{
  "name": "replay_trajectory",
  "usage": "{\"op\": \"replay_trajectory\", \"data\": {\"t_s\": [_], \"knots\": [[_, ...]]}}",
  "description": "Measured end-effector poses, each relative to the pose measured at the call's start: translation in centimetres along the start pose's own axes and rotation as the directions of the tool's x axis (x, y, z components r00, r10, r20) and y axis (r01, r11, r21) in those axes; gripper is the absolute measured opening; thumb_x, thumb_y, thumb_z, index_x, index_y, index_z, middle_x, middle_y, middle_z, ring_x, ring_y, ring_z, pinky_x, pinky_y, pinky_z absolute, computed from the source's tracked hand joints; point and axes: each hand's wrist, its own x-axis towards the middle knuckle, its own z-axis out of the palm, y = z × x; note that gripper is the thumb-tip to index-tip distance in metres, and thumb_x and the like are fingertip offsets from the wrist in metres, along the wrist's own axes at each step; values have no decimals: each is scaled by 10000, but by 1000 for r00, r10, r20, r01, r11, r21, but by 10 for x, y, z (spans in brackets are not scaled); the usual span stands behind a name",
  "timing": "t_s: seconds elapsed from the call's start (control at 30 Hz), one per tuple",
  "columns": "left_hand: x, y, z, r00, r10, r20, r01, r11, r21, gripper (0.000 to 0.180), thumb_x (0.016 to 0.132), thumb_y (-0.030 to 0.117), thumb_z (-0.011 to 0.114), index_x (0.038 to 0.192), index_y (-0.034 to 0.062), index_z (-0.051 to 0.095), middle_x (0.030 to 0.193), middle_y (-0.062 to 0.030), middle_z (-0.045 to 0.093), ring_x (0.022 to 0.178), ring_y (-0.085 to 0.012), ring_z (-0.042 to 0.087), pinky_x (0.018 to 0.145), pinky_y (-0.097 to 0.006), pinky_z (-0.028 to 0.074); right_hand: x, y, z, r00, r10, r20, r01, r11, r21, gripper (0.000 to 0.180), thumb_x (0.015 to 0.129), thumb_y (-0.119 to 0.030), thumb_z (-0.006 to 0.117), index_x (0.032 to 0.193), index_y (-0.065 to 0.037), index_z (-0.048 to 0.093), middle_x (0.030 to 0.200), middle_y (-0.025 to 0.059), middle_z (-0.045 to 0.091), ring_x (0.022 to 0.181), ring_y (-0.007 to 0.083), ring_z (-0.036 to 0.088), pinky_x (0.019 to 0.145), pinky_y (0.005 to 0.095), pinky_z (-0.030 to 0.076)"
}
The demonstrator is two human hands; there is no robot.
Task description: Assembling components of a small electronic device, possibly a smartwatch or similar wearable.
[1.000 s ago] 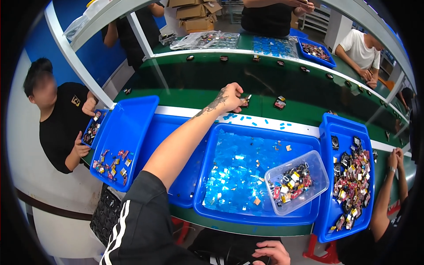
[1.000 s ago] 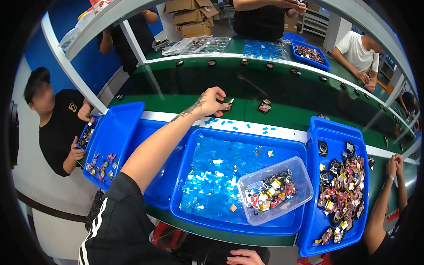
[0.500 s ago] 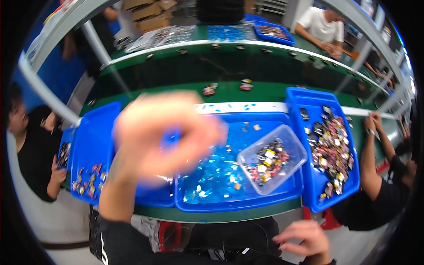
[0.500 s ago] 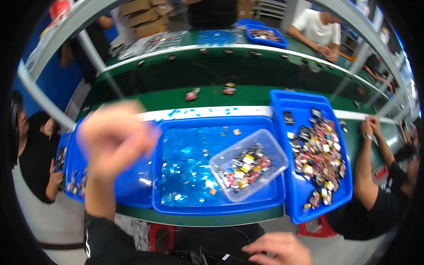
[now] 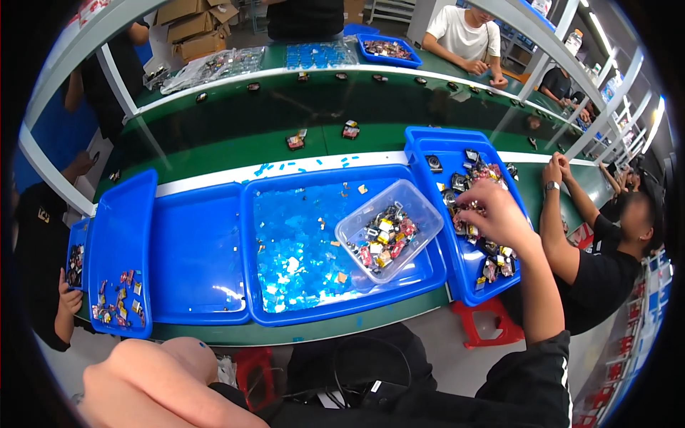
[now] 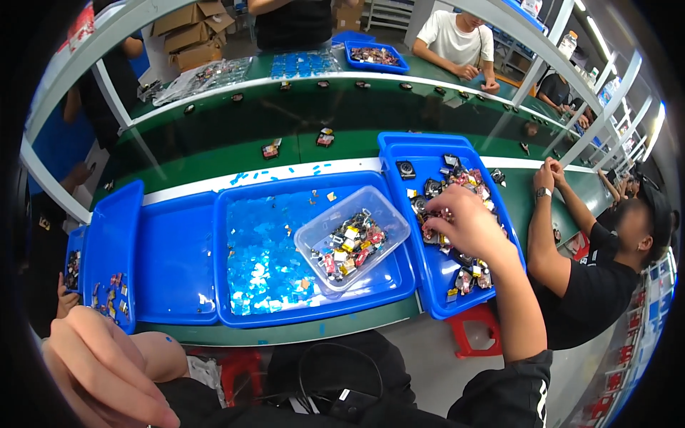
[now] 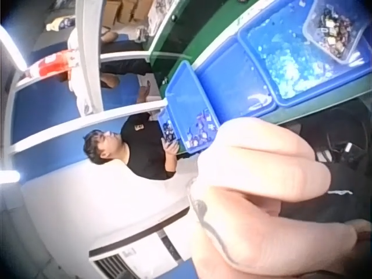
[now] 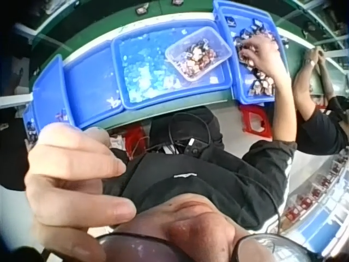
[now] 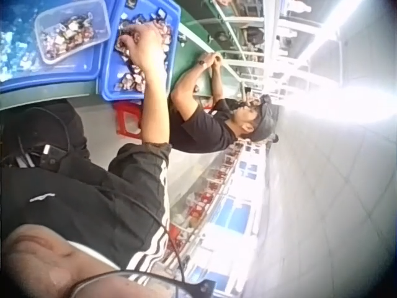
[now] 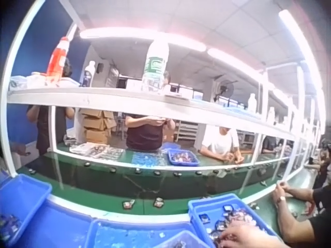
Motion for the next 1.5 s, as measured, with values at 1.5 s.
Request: {"op": "replay_trajectory", "data": {"t_s": [1.5], "knots": [[-117,-112,83,482,-846,226,710,226,-668,420,972,23,483,1386,4,418,1288,-116,550,1118,-155,584,879,-275,528,-34,-142,56,906,-95,-412,291,846,446,359,683,-22,776,1031,-35,688,916,98,599,787,203,581,641,290,480]]}}
